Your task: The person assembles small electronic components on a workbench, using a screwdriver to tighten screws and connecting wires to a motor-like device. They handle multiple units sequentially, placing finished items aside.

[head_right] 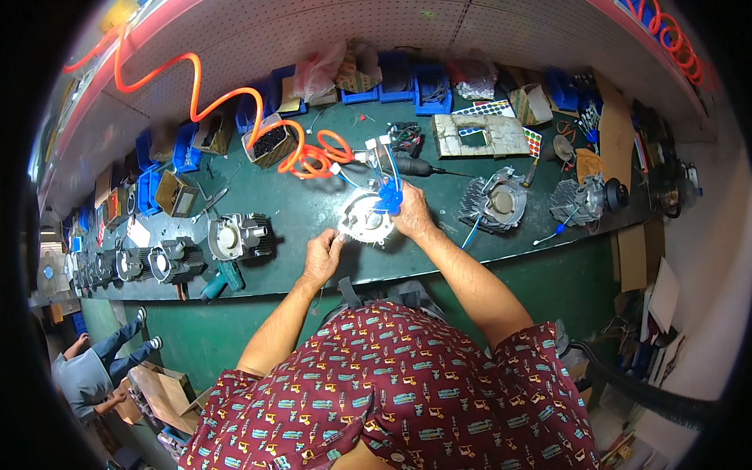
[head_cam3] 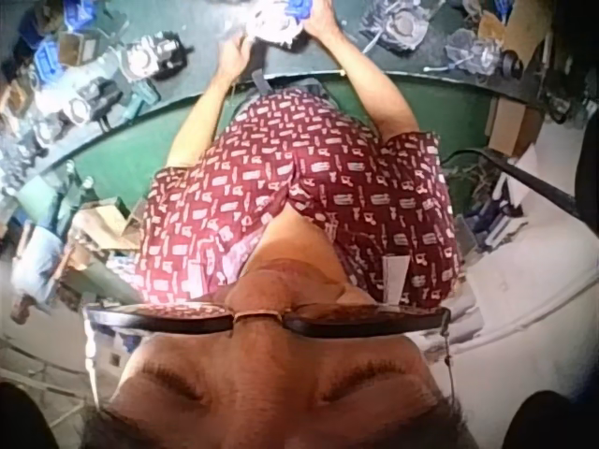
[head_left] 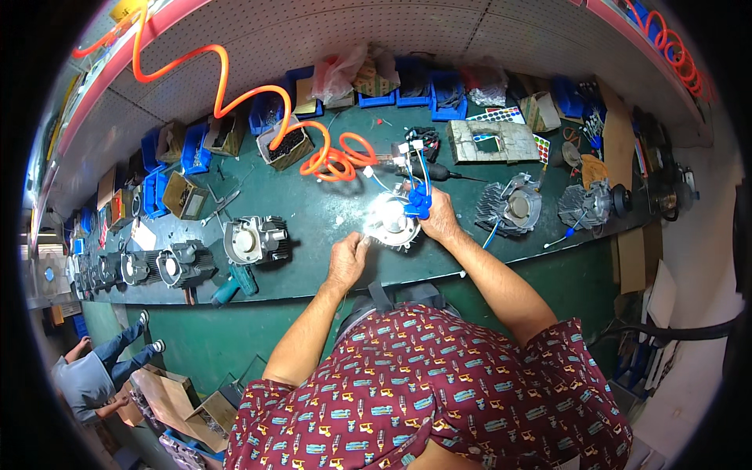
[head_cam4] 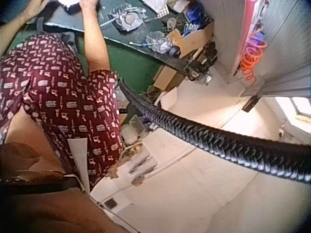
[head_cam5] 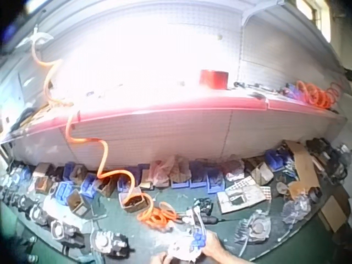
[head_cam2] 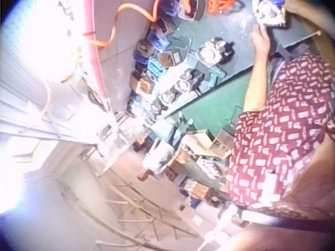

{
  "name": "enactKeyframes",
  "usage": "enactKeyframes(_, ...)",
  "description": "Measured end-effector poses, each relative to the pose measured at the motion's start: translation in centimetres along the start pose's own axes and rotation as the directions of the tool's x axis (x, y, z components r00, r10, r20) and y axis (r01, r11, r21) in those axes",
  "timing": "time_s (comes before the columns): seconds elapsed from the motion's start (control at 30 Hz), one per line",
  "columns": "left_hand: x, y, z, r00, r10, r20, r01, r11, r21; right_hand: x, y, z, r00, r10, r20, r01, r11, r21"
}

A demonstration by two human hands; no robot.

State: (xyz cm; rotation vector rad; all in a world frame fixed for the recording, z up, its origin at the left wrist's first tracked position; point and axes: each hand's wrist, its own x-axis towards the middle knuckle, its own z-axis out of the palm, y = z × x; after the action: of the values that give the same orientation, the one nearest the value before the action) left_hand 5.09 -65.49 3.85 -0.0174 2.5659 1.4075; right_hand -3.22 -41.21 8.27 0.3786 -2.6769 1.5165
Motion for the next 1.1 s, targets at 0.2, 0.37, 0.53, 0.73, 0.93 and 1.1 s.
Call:
enactKeyframes(0.2,-1.5,-3.0,-1.1,0.975,-0.116,0.192,0.168,0.944,-0.285,0.1,-0.5,0.1,0.999,0.045,-0.022,-0.043,0.996,0.081)
enactKeyframes(0.37,-3.7,1.8,-5.1,0.987,-0.134,0.088,0.149,0.969,-0.198,-0.4,0.7,-0.6,0.973,0.227,-0.050,-0.207,0.944,0.257)
enactKeyframes(0.53,-4.4,5.9,-6.7,1.000,0.020,-0.002,-0.020,0.976,-0.219,-1.7,-4.7,-1.3,0.976,0.215,0.025,-0.206,0.882,0.425)
enactKeyframes(0.73,-4.2,10.3,-7.1,0.990,0.130,-0.054,-0.140,0.956,-0.258,-3.3,-11.8,-0.3,0.814,0.402,0.419,-0.576,0.470,0.669)
enactKeyframes(0.93,-4.3,11.1,-7.0,0.990,0.138,-0.039,-0.143,0.960,-0.240,-3.8,-11.6,-0.4,0.812,0.333,0.480,-0.582,0.391,0.713)
enactKeyframes(1.1,-4.5,11.9,-6.8,0.987,0.121,-0.104,-0.145,0.952,-0.269,-4.2,-11.8,-0.2,0.808,0.388,0.442,-0.586,0.458,0.669)
